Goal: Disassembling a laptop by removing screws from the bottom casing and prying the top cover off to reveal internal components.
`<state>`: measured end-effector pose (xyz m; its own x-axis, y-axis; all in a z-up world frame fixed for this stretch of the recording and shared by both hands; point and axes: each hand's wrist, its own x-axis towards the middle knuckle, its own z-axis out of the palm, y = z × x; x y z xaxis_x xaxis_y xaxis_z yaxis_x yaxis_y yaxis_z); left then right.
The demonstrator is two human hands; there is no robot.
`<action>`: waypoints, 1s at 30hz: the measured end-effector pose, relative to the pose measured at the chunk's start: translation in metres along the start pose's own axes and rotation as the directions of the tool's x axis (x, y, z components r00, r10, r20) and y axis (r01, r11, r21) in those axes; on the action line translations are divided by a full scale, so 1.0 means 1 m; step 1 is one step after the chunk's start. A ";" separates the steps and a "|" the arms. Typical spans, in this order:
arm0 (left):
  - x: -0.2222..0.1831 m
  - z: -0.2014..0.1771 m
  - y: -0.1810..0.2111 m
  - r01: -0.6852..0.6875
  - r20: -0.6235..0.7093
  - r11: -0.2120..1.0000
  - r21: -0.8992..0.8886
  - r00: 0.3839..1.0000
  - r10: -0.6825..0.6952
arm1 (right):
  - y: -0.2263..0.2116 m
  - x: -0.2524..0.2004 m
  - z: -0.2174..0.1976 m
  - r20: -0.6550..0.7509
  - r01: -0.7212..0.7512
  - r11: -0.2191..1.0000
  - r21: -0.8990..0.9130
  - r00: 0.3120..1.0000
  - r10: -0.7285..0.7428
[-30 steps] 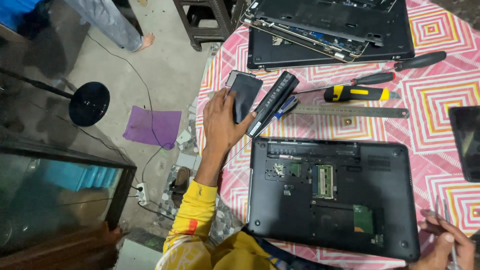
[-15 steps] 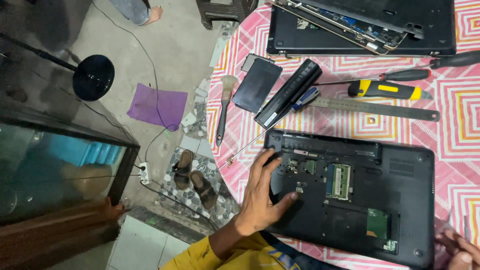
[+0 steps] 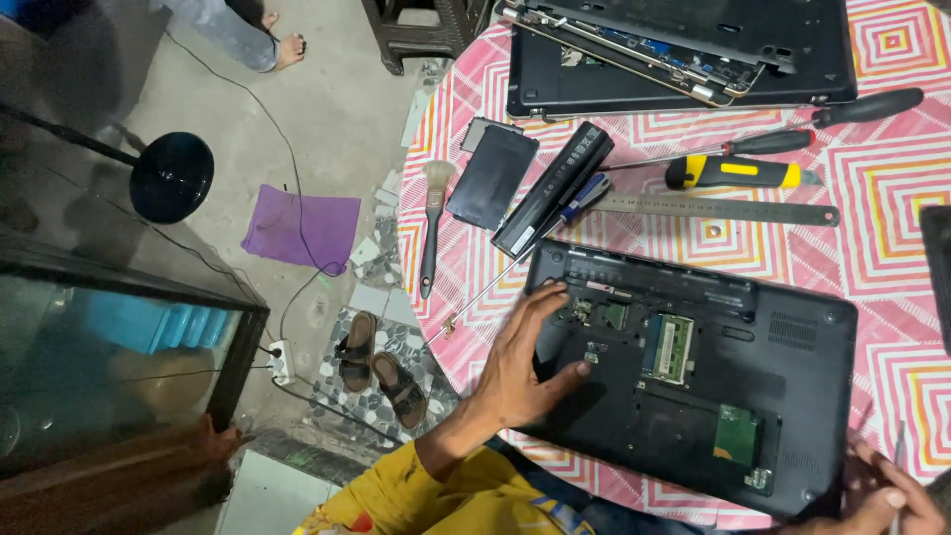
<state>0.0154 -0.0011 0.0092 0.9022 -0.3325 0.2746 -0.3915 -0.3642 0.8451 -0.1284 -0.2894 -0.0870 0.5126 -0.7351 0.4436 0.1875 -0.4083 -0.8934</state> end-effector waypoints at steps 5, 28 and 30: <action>0.007 0.004 -0.002 -0.007 0.031 1.000 0.028 1.000 0.006 | -0.009 0.011 0.008 -0.079 -0.180 0.983 0.034 0.980 0.182; -0.008 0.005 0.034 -0.193 -0.110 0.981 -0.013 0.975 0.191 | -0.038 0.024 0.020 -0.235 -0.456 0.889 0.036 0.861 0.451; -0.006 0.006 0.034 -0.195 -0.102 0.981 -0.019 0.976 0.193 | -0.039 0.035 0.019 -0.270 -0.601 0.721 0.345 0.673 0.689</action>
<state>-0.0047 -0.0164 0.0331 0.8236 -0.3064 0.4774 -0.5567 -0.2754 0.7837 -0.1020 -0.2894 -0.0383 0.2479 -0.9218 -0.2979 0.1165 0.3337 -0.9355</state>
